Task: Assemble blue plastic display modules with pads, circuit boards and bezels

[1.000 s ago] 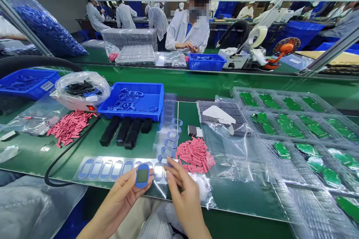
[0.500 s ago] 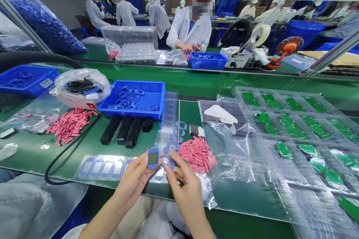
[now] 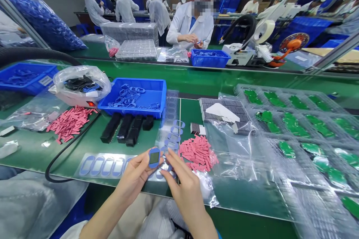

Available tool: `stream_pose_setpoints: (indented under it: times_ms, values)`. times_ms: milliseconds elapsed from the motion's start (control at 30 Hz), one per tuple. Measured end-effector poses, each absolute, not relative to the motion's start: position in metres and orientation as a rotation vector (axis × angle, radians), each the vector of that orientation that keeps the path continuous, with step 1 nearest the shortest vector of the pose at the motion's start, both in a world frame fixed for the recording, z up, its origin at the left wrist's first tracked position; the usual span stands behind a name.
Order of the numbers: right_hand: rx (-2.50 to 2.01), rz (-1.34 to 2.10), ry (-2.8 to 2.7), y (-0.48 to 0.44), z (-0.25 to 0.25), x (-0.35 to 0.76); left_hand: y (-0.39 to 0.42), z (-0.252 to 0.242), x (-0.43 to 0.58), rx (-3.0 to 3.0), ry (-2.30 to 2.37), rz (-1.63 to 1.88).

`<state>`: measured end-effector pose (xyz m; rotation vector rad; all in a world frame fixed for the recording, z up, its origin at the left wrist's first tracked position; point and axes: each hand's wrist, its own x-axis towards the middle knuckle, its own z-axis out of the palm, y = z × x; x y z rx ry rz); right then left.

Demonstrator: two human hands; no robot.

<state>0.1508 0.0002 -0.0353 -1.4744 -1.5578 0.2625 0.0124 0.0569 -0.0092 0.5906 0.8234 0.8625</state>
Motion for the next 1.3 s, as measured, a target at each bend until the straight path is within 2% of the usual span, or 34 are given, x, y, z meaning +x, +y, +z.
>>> stream_pose_setpoints:
  times_ms: [267,533,633,867,1100,1300]
  values:
    - [-1.593,-0.205,-1.812,-0.001,-0.028,0.151,0.056,-0.008,0.013,0.644,0.815,0.856]
    - [-1.611,-0.299,-1.86,0.002,-0.024,0.154,0.052,-0.009,0.009,0.738,0.825,0.832]
    - [-1.704,-0.141,-1.742,0.003,-0.028,0.161,0.044,-0.01,-0.002,0.872,0.897,0.791]
    - [-1.672,0.695,-1.192,0.01,-0.037,0.169,0.041,-0.01,-0.008,0.927,0.941,0.825]
    - [-1.497,0.731,-0.828,0.009,-0.029,0.181,0.046,-0.015,-0.004,0.982,1.004,0.879]
    - [-1.27,0.954,-0.718,-0.006,-0.028,0.163,0.034,-0.014,-0.016,1.157,1.006,0.836]
